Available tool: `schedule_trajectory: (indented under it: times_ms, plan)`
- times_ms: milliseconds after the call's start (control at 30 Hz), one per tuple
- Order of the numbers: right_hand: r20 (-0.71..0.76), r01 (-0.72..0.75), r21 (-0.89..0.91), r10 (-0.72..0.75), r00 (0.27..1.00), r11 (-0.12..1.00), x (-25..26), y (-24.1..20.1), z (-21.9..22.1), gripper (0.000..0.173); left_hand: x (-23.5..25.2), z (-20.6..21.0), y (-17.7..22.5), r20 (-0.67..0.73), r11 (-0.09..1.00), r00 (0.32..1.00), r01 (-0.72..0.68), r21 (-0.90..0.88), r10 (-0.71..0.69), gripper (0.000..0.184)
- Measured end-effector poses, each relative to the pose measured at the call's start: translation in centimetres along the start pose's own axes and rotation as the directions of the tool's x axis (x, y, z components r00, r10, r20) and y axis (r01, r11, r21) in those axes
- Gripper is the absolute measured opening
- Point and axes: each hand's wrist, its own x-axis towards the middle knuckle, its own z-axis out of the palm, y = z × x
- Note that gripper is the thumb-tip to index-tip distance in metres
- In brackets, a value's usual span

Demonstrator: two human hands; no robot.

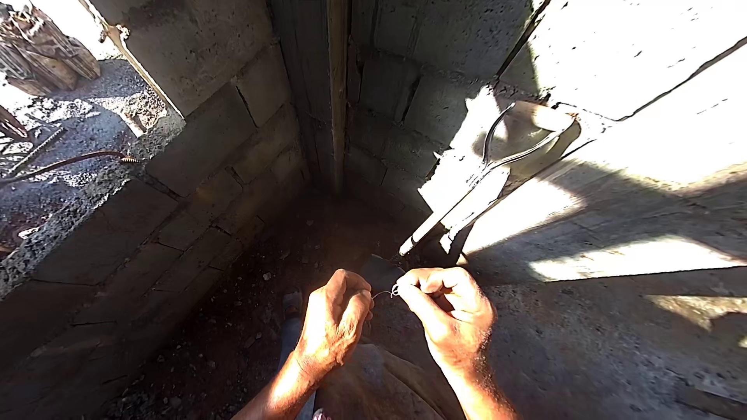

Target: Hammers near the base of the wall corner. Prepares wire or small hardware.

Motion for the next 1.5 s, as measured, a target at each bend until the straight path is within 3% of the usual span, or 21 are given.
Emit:
schedule_trajectory:
  times_ms: [133, 267, 433, 767, 933, 1100, 1200, 1333, 1500]
  plan:
    - [0.052, 0.004, 0.058, -0.007, 0.999, 0.998, -0.1, -0.4, 0.2, 0.015, 0.1, 0.2, 0.4, 0.034, 0.992, 0.999, -0.021, -0.122, 0.026, 0.014]
    - [0.041, 0.019, 0.072, -0.022, 0.999, 0.997, -0.3, -0.5, 0.5, 0.014, 0.1, 0.4, 0.6, 0.035, 0.994, 0.998, -0.054, -0.099, 0.058, 0.014]
    - [0.035, 0.015, 0.136, -0.02, 0.999, 0.991, -0.5, -0.4, 0.7, 0.014, -0.1, 0.4, 1.2, 0.058, 0.981, 0.998, 0.04, -0.189, -0.03, 0.017]
    - [0.036, 0.03, 0.13, -0.035, 0.999, 0.991, -0.4, -0.4, 0.8, 0.016, 0.2, 0.4, 1.3, 0.087, 0.972, 0.995, 0.073, -0.223, -0.055, 0.01]
    - [0.082, 0.074, 0.067, -0.079, 0.993, 0.995, -0.2, -0.5, 0.6, 0.019, 0.8, -0.1, 1.2, 0.184, 0.918, 0.969, 0.216, -0.332, -0.162, 0.014]
    - [0.169, 0.093, 0.052, -0.101, 0.98, 0.994, 0.2, -0.4, 0.0, 0.025, 1.6, -0.5, 1.1, 0.333, 0.721, 0.876, 0.477, -0.503, -0.347, 0.018]
    - [0.182, 0.082, 0.042, -0.089, 0.979, 0.996, 0.4, -0.6, -0.1, 0.029, 1.7, -0.6, 1.0, 0.378, 0.671, 0.848, 0.527, -0.521, -0.373, 0.019]
    - [0.127, 0.058, 0.022, -0.06, 0.99, 0.998, 0.6, -0.7, 0.3, 0.031, 1.5, -0.4, 0.6, 0.323, 0.765, 0.905, 0.411, -0.496, -0.277, 0.012]
    - [0.033, -0.018, -0.034, 0.019, 0.999, 0.999, 0.4, -1.0, 0.9, 0.032, 0.6, 1.0, 0.6, 0.069, 0.986, 0.993, 0.1, -0.132, -0.091, 0.017]
